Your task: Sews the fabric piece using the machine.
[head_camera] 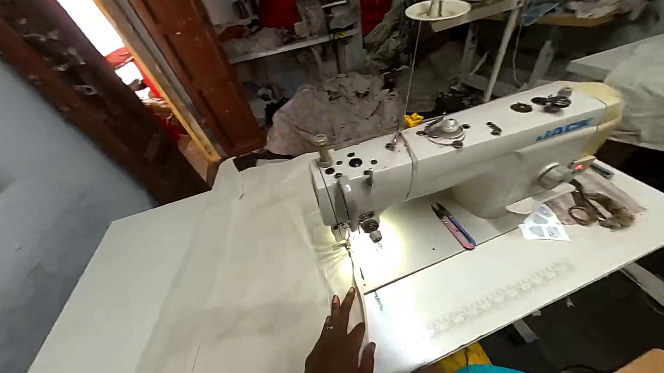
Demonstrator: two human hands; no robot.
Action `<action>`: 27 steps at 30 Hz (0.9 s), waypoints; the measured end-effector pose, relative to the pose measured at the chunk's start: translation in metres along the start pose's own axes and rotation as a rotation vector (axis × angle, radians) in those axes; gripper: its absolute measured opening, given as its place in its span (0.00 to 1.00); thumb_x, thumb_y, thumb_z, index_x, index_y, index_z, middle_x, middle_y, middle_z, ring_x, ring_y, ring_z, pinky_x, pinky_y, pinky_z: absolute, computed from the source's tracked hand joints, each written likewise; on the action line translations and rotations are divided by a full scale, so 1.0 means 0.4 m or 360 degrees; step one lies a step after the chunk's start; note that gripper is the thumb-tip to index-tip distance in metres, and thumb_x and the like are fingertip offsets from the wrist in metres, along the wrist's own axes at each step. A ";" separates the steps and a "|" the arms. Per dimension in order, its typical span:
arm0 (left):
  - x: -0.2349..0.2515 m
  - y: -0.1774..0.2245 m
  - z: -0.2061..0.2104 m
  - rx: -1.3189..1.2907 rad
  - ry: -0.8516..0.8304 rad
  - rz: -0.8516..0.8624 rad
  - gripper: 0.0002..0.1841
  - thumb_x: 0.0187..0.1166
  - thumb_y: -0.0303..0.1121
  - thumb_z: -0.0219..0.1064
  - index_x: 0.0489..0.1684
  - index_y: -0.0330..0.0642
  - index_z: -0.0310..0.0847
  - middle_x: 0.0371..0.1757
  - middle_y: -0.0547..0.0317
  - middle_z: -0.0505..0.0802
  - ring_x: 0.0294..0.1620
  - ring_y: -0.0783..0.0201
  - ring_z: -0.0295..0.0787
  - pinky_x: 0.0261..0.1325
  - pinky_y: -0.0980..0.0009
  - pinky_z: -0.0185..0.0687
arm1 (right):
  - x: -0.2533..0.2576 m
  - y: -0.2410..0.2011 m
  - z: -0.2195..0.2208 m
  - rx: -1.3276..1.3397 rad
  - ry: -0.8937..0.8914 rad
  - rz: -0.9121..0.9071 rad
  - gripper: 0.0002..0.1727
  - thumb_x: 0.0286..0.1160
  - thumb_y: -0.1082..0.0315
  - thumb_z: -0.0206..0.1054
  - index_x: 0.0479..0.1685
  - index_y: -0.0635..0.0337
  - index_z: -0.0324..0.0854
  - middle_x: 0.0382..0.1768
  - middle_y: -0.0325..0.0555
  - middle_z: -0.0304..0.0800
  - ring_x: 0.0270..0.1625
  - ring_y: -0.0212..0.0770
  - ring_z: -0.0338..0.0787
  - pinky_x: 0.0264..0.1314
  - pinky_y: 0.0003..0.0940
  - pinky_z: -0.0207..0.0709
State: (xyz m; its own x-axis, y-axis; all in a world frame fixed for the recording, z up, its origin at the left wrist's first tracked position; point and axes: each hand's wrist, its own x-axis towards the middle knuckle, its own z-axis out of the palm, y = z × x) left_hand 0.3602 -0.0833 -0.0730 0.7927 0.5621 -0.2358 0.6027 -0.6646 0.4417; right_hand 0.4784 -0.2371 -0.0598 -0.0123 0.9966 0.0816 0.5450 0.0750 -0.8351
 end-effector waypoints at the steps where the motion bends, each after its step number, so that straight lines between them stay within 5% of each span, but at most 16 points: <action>1: -0.019 -0.012 0.009 -0.0071 0.0043 0.0025 0.20 0.85 0.42 0.61 0.57 0.34 0.90 0.96 0.53 0.55 0.95 0.47 0.50 0.85 0.50 0.68 | -0.010 0.074 -0.079 -0.0165 0.0398 0.0200 0.12 0.77 0.70 0.67 0.53 0.61 0.91 0.45 0.51 0.95 0.47 0.45 0.95 0.52 0.46 0.89; 2: -0.042 -0.022 0.017 -0.0148 0.0077 0.0053 0.19 0.85 0.40 0.60 0.54 0.33 0.91 0.96 0.52 0.57 0.94 0.49 0.54 0.81 0.51 0.73 | -0.024 0.156 -0.160 -0.0456 0.0747 0.0399 0.13 0.78 0.70 0.65 0.55 0.61 0.90 0.52 0.54 0.93 0.54 0.50 0.93 0.57 0.49 0.88; 4: -0.083 -0.024 0.039 -0.0263 0.0155 0.0104 0.17 0.86 0.38 0.60 0.49 0.32 0.91 0.93 0.46 0.63 0.89 0.49 0.66 0.73 0.51 0.81 | -0.073 0.288 -0.302 -0.0807 0.1185 0.0722 0.16 0.75 0.74 0.68 0.59 0.70 0.86 0.64 0.74 0.84 0.67 0.75 0.82 0.66 0.71 0.76; 6: -0.106 -0.014 0.058 -0.0296 0.0221 0.0098 0.17 0.86 0.36 0.60 0.48 0.31 0.91 0.90 0.42 0.66 0.83 0.48 0.76 0.67 0.51 0.86 | -0.103 0.368 -0.380 -0.0864 0.1370 0.0937 0.17 0.72 0.76 0.70 0.59 0.76 0.83 0.64 0.84 0.77 0.67 0.88 0.74 0.64 0.80 0.68; 10: -0.117 0.012 0.062 -0.0220 0.0248 0.0013 0.16 0.86 0.35 0.60 0.46 0.31 0.91 0.88 0.40 0.69 0.70 0.46 0.87 0.58 0.51 0.90 | -0.073 0.421 -0.410 -0.0931 0.1433 0.0872 0.14 0.73 0.79 0.68 0.56 0.76 0.83 0.62 0.82 0.79 0.65 0.85 0.77 0.66 0.78 0.68; 13: -0.121 0.026 0.061 -0.0213 0.0233 -0.0012 0.17 0.87 0.34 0.59 0.48 0.26 0.89 0.87 0.36 0.69 0.63 0.43 0.90 0.56 0.51 0.89 | -0.038 0.397 -0.360 -0.0971 0.1486 0.0737 0.19 0.73 0.77 0.67 0.63 0.75 0.81 0.72 0.83 0.73 0.70 0.86 0.74 0.67 0.79 0.68; 15: -0.127 0.029 0.073 -0.0246 0.0287 -0.0002 0.17 0.87 0.33 0.59 0.48 0.25 0.88 0.86 0.34 0.71 0.65 0.43 0.90 0.59 0.51 0.90 | 0.000 0.330 -0.267 -0.0886 0.1367 0.0569 0.17 0.77 0.74 0.65 0.62 0.71 0.84 0.64 0.75 0.83 0.63 0.77 0.83 0.62 0.71 0.77; 18: -0.130 0.054 0.097 -0.0295 0.0397 -0.0033 0.15 0.86 0.32 0.60 0.46 0.26 0.89 0.83 0.34 0.75 0.63 0.45 0.92 0.56 0.53 0.91 | 0.097 0.246 -0.070 -0.0521 0.0962 0.0317 0.17 0.82 0.63 0.61 0.56 0.64 0.91 0.42 0.54 0.93 0.38 0.49 0.93 0.43 0.45 0.89; 21: -0.125 0.104 0.115 -0.0269 0.0405 -0.0124 0.14 0.85 0.30 0.60 0.47 0.27 0.89 0.83 0.36 0.76 0.60 0.46 0.93 0.53 0.54 0.92 | 0.224 0.193 0.011 -0.0432 0.0735 0.0372 0.25 0.80 0.51 0.65 0.60 0.66 0.90 0.43 0.55 0.90 0.38 0.49 0.91 0.43 0.45 0.87; 24: -0.120 0.132 0.140 -0.0266 0.0445 -0.0177 0.14 0.85 0.29 0.59 0.46 0.27 0.89 0.83 0.36 0.76 0.58 0.47 0.94 0.52 0.56 0.92 | 0.332 0.156 -0.003 -0.0562 0.0640 0.0485 0.19 0.81 0.62 0.64 0.60 0.65 0.90 0.51 0.59 0.90 0.43 0.53 0.93 0.48 0.46 0.87; 27: -0.114 0.130 0.163 -0.0332 0.0547 -0.0134 0.13 0.84 0.27 0.59 0.42 0.27 0.89 0.81 0.34 0.78 0.61 0.47 0.93 0.53 0.57 0.92 | 0.360 0.157 -0.002 -0.0665 0.0727 0.0470 0.15 0.76 0.70 0.66 0.54 0.63 0.93 0.46 0.57 0.89 0.40 0.52 0.92 0.44 0.45 0.87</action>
State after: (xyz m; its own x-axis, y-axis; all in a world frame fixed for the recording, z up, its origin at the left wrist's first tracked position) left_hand 0.3612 -0.1757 -0.0958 0.6435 0.7654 0.0089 0.6043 -0.5151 0.6078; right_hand 0.5115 -0.0889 -0.1002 0.4913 0.8521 0.1805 0.7500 -0.3085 -0.5851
